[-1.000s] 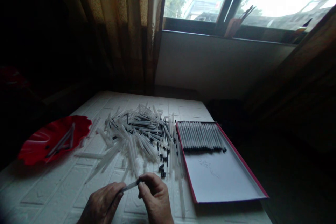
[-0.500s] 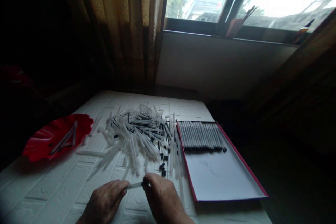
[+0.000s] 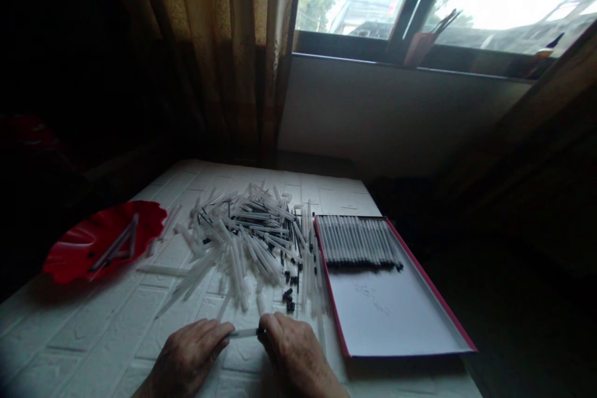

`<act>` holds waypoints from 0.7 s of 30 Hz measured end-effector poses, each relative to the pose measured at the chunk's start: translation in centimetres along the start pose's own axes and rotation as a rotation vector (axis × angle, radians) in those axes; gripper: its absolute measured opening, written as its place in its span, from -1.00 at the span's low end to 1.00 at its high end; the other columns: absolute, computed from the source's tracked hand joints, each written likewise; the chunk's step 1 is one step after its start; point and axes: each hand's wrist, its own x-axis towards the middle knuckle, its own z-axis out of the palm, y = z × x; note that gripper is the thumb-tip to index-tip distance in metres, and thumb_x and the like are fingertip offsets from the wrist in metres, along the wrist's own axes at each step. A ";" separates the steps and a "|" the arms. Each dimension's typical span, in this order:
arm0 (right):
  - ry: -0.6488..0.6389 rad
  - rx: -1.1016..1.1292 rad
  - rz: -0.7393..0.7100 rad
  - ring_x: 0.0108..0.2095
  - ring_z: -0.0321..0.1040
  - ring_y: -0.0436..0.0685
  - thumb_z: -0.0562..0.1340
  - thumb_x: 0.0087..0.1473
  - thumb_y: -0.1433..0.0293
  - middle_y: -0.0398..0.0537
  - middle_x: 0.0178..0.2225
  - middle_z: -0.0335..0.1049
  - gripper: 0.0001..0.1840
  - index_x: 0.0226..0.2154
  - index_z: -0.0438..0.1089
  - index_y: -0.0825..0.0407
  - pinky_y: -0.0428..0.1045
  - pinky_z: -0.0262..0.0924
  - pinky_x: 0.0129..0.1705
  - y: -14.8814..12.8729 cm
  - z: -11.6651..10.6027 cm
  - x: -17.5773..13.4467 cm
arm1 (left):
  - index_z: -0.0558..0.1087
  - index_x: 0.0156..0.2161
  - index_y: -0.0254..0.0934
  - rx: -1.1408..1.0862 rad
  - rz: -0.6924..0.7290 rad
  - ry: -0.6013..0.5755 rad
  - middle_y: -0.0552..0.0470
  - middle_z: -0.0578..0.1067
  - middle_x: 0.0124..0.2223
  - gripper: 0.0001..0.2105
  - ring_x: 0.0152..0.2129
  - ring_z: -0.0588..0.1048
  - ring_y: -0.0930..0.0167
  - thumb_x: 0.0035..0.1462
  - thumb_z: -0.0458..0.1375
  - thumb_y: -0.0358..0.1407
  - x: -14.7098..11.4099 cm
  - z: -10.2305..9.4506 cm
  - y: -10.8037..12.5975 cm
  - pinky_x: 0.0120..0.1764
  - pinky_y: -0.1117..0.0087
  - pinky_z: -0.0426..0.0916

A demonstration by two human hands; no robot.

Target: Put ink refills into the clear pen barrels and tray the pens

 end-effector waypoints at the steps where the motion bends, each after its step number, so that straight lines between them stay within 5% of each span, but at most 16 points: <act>1: -0.001 -0.015 -0.004 -0.60 0.18 0.01 -0.02 0.30 0.43 -0.18 -0.56 0.35 -0.71 -0.44 0.26 -0.05 -0.08 -0.12 -0.54 0.1 0.3 -0.1 | 0.42 -0.15 -0.24 -0.003 0.001 -0.008 0.05 0.59 -0.42 -0.71 -0.52 0.58 0.41 0.40 -0.16 -0.31 0.1 0.0 0.0 -0.44 0.45 0.49; 10: 0.115 0.134 0.106 -0.67 0.17 -0.03 -0.03 0.31 0.37 -0.21 -0.66 0.28 -0.59 -0.56 0.24 -0.02 -0.11 -0.09 -0.57 0.8 3.1 -1.0 | 0.43 -0.15 -0.23 -0.025 0.012 -0.015 0.06 0.58 -0.43 -0.72 -0.54 0.56 0.44 0.39 -0.14 -0.34 0.4 -0.2 0.2 -0.44 0.48 0.47; 16: 0.156 0.395 0.206 -0.56 0.30 0.02 0.09 0.17 0.42 -0.17 -0.50 0.41 -0.84 -0.16 0.29 -0.01 -0.14 0.09 -0.51 0.2 2.3 -1.2 | 0.43 -0.17 -0.23 -0.008 -0.006 0.005 0.06 0.58 -0.42 -0.72 -0.52 0.57 0.43 0.39 -0.14 -0.32 0.4 0.0 0.2 -0.42 0.47 0.49; 21: 0.180 0.425 0.201 -0.51 0.32 0.03 0.11 0.13 0.48 -0.13 -0.46 0.40 -0.89 -0.28 0.29 -0.02 -0.13 0.14 -0.45 0.1 2.4 -1.4 | 0.42 -0.16 -0.24 0.004 -0.011 -0.004 0.06 0.58 -0.43 -0.73 -0.52 0.58 0.43 0.40 -0.14 -0.32 0.3 0.0 0.2 -0.42 0.48 0.49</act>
